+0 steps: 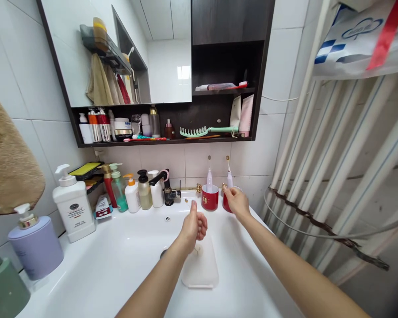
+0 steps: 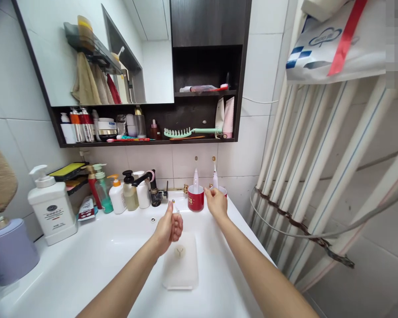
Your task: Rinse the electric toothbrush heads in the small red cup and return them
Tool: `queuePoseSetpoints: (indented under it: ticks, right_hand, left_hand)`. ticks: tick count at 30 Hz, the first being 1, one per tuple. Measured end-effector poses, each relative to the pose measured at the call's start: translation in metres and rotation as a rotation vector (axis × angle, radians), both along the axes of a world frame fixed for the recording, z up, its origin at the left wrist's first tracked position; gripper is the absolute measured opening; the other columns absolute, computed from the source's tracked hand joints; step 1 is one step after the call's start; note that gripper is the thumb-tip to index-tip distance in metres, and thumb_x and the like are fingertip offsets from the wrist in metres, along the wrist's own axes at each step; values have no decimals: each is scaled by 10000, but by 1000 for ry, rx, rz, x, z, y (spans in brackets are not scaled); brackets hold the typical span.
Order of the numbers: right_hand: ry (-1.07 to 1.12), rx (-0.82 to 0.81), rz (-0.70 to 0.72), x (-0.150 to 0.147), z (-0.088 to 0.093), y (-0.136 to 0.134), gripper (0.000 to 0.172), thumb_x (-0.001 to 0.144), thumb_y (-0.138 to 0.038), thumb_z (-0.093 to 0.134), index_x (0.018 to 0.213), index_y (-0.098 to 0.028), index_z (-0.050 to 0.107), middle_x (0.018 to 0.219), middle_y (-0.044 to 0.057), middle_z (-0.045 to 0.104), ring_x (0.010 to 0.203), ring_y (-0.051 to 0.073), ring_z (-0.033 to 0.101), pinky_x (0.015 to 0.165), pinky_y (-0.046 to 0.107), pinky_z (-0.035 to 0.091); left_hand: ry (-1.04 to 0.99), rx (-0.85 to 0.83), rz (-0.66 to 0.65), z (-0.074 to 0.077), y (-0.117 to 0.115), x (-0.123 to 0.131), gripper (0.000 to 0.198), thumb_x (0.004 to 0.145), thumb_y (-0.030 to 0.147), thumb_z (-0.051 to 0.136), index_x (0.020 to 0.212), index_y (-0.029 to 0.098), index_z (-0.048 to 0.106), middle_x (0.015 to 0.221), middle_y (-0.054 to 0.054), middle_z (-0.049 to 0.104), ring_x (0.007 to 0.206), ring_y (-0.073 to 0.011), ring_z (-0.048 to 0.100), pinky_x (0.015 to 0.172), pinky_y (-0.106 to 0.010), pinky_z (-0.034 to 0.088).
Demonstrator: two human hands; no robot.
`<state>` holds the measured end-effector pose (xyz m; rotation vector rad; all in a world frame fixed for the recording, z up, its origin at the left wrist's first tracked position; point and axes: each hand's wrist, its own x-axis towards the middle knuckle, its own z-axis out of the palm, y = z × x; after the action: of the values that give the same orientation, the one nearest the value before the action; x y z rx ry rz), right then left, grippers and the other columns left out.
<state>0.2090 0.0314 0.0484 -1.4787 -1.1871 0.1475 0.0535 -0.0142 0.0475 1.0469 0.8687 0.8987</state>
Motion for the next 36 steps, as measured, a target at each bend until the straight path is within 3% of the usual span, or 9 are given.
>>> queuePoseSetpoints:
  ticks: [4, 6, 9, 16, 21, 24, 30, 33, 36]
  right_hand:
    - [-116, -181, -217, 32, -8, 22, 266, 492, -334, 529, 702, -171, 532, 869, 112, 454, 828, 240, 429, 638, 327, 321]
    - [-179, -268, -234, 42, -14, 26, 232, 476, -279, 550, 676, -163, 544, 849, 113, 462, 805, 243, 445, 629, 329, 328]
    - [-273, -350, -230, 48, -22, 21, 165, 517, -273, 524, 633, -157, 547, 732, 83, 485, 710, 215, 476, 589, 313, 342]
    - [-429, -376, -230, 45, -28, -35, 185, 570, -318, 485, 651, -169, 558, 755, 77, 491, 675, 194, 486, 576, 296, 356]
    - [-522, -331, -95, 21, -35, -78, 175, 585, -307, 483, 687, -187, 559, 847, 71, 479, 728, 178, 492, 606, 270, 364]
    - [-503, -309, 10, -3, -42, -98, 149, 579, -279, 491, 697, -207, 549, 876, 55, 470, 750, 172, 491, 617, 262, 367]
    - [-385, -290, 210, -50, -58, -112, 161, 574, -192, 470, 718, -197, 544, 900, 50, 466, 772, 171, 481, 663, 275, 369]
    - [-351, -265, 253, -66, -67, -116, 327, 539, -122, 458, 849, -200, 528, 964, 52, 455, 833, 175, 465, 698, 266, 364]
    - [-379, -327, 251, -73, -76, -117, 429, 499, -151, 496, 923, -212, 502, 954, 39, 473, 823, 191, 473, 668, 266, 383]
  left_hand:
    - [79, -77, 13, -43, -3, -9, 502, 517, 643, 290, 498, 151, 393, 344, 65, 363, 295, -22, 289, 371, -173, 144]
    - [106, -89, 8, -57, -6, -13, 461, 509, 609, 357, 541, 152, 403, 376, 66, 388, 315, -25, 313, 383, -175, 161]
    - [137, -80, -5, -66, -9, -19, 398, 516, 546, 421, 581, 154, 417, 417, 62, 419, 343, -31, 346, 394, -175, 181]
    - [228, 3, 5, -65, -20, -21, 330, 562, 486, 402, 578, 157, 421, 454, 56, 430, 366, -36, 368, 391, -173, 209]
    - [322, 171, 76, -59, -27, -10, 259, 588, 415, 403, 606, 157, 429, 579, 15, 480, 490, -69, 445, 431, -186, 293]
    - [387, 331, 153, -47, -27, -3, 212, 606, 352, 411, 685, 160, 456, 690, -13, 512, 629, -94, 473, 550, -212, 348]
    - [526, 596, 185, -32, -21, 5, 414, 553, 230, 492, 960, 203, 421, 983, -14, 488, 897, -96, 426, 771, -185, 300]
    - [601, 624, 125, -33, -24, 5, 454, 546, 198, 478, 993, 162, 410, 931, -49, 531, 862, -124, 466, 767, -214, 320]
    - [656, 653, 39, -38, -25, 3, 333, 567, 237, 434, 880, 132, 479, 830, -69, 577, 765, -168, 516, 719, -270, 358]
